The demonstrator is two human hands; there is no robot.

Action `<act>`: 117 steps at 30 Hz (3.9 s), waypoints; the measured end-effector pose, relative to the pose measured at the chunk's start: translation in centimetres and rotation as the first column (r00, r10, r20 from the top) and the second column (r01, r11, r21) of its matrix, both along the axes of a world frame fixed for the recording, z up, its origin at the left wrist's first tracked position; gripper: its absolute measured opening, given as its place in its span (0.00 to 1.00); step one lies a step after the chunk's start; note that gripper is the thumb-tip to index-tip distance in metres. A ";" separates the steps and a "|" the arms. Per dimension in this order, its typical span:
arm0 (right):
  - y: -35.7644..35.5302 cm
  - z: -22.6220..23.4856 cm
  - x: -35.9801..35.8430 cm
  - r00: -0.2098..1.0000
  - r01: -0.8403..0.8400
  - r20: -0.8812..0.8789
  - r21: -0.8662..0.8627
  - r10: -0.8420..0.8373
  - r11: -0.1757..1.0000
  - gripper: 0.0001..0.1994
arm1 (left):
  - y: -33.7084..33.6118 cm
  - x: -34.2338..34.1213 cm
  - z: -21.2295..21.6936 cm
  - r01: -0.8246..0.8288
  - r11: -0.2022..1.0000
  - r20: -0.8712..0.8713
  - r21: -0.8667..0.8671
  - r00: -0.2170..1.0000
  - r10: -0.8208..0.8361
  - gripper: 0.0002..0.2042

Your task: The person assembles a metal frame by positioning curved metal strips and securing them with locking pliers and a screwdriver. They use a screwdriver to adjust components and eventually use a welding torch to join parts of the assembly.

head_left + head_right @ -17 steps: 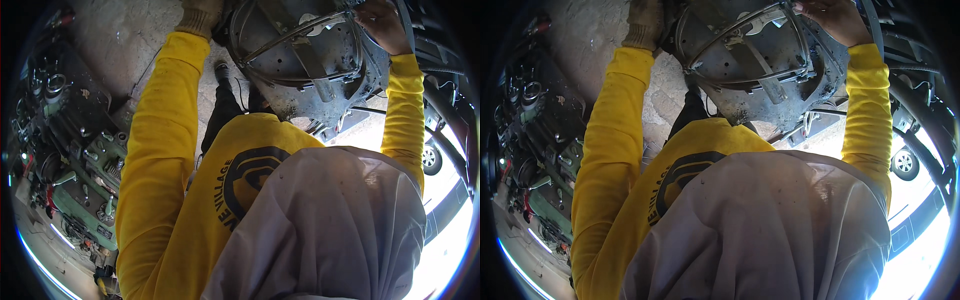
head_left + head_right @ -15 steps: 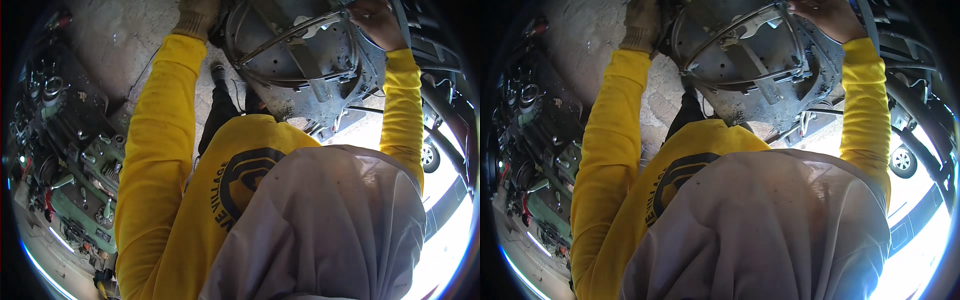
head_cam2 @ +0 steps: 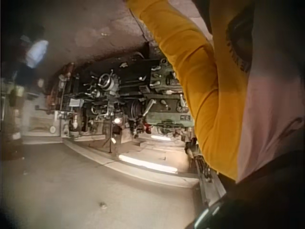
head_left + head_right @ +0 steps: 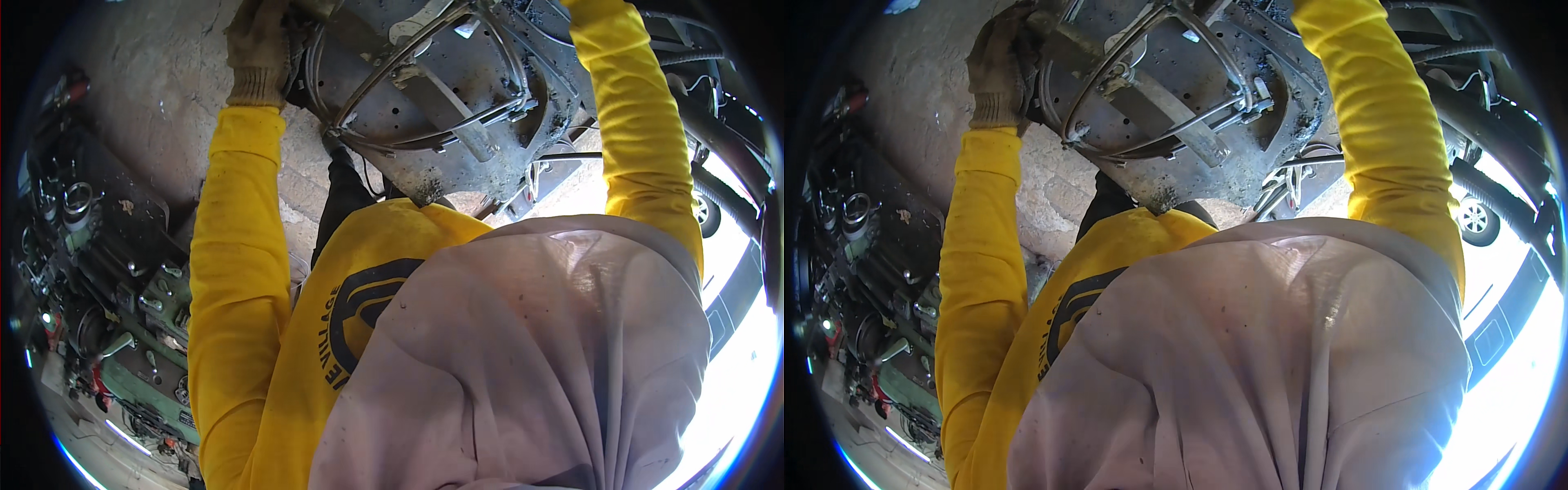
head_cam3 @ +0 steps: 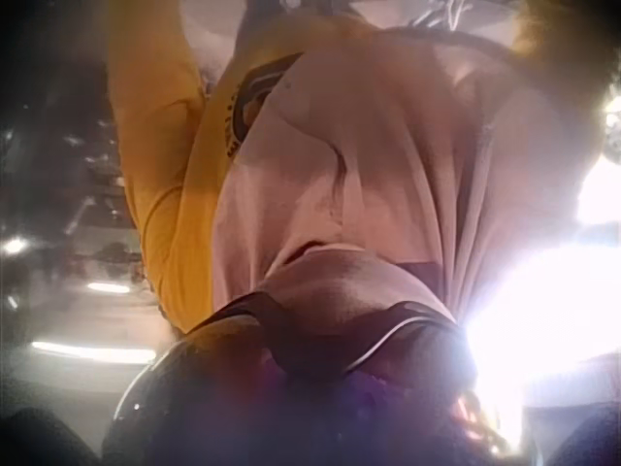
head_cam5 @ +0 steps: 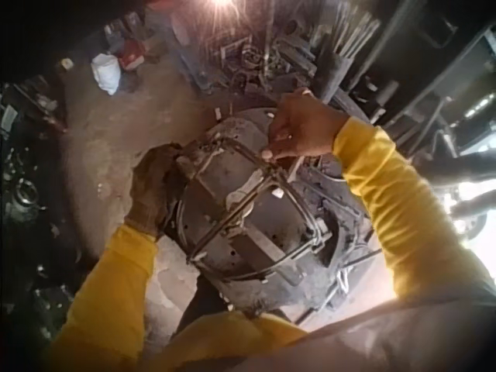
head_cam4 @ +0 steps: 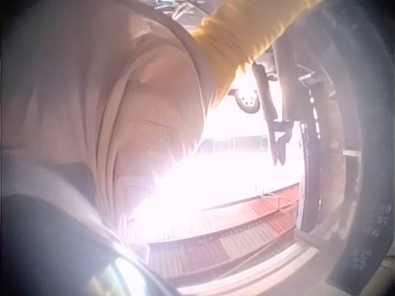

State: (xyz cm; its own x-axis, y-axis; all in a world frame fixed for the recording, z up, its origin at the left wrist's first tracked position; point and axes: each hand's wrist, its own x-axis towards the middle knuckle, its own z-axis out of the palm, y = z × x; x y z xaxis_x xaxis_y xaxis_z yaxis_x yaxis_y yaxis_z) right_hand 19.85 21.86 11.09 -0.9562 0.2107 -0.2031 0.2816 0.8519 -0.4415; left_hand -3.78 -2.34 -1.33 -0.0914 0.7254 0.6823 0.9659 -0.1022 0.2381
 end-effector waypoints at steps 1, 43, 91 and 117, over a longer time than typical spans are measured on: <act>0.4 -0.8 0.1 0.999 -0.023 -0.029 0.014 0.024 1.000 0.13 | -0.2 -0.3 -0.6 -0.030 0.997 0.095 -0.066 0.995 0.036 0.12; -2.0 -3.0 6.0 0.964 0.037 -0.262 0.322 0.052 0.946 0.15 | 0.2 2.2 1.9 -0.038 0.959 0.866 -0.281 0.421 0.270 0.18; -6.1 -7.6 8.3 0.835 0.534 -0.028 0.277 -0.549 0.799 0.14 | 0.7 2.2 1.7 -0.007 0.975 0.869 -0.220 0.453 0.199 0.17; -25.9 -8.7 22.5 0.135 0.834 -0.445 -0.431 -0.885 0.344 0.09 | -1.7 1.8 4.3 -0.169 0.939 0.324 -0.300 0.908 0.267 0.17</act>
State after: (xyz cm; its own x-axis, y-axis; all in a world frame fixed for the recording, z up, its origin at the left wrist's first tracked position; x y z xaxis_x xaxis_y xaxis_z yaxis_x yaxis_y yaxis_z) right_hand 42.37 -4.05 2.41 -0.0617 0.9825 0.1756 0.5124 0.1822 -0.8392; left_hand -1.96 -4.00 2.99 -0.4679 0.8049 0.3650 0.8023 0.2136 0.5574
